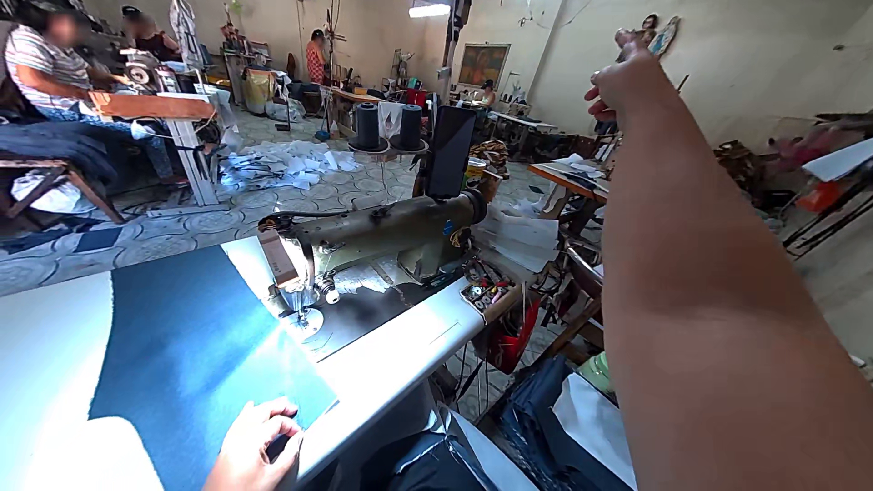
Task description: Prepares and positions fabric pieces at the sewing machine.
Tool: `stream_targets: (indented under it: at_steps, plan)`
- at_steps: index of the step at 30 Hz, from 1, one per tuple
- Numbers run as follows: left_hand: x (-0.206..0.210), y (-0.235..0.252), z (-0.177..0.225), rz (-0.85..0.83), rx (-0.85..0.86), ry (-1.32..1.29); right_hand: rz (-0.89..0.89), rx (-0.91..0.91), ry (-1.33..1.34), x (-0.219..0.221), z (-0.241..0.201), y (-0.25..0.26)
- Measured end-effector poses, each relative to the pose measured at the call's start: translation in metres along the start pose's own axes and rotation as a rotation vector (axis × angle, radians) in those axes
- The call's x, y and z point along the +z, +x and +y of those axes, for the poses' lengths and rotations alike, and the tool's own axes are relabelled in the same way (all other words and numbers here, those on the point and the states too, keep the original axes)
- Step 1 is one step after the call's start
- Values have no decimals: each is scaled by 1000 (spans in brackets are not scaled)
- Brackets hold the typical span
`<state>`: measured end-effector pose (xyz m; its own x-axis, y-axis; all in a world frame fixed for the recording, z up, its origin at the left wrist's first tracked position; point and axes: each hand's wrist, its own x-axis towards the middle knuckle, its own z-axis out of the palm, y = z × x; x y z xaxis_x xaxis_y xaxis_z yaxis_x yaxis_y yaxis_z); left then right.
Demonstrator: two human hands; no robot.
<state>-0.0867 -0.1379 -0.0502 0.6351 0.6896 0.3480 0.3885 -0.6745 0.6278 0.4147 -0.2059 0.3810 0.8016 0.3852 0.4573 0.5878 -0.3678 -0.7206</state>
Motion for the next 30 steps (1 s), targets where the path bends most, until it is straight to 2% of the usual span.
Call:
stream_targets:
  at_steps: [16,20,22,24,26,29,30]
  plan:
    - [2,-1,-3,26,-15,-5,-158,-115,-102,32,13,-8]
    - [4,-2,-3,57,-13,-5,-85,-293,-33,44,22,-21]
    - [5,-2,-4,78,-8,10,-23,-430,37,52,17,-52]
    - [7,-2,-4,101,-6,18,-44,-614,113,65,18,-109]
    - [8,-2,-5,114,-7,14,-169,-834,183,93,34,-187]
    - [9,-4,-5,129,-3,14,-458,-1142,242,164,88,-299]
    - [10,-4,-5,138,-4,20,-552,-1193,268,185,101,-326]
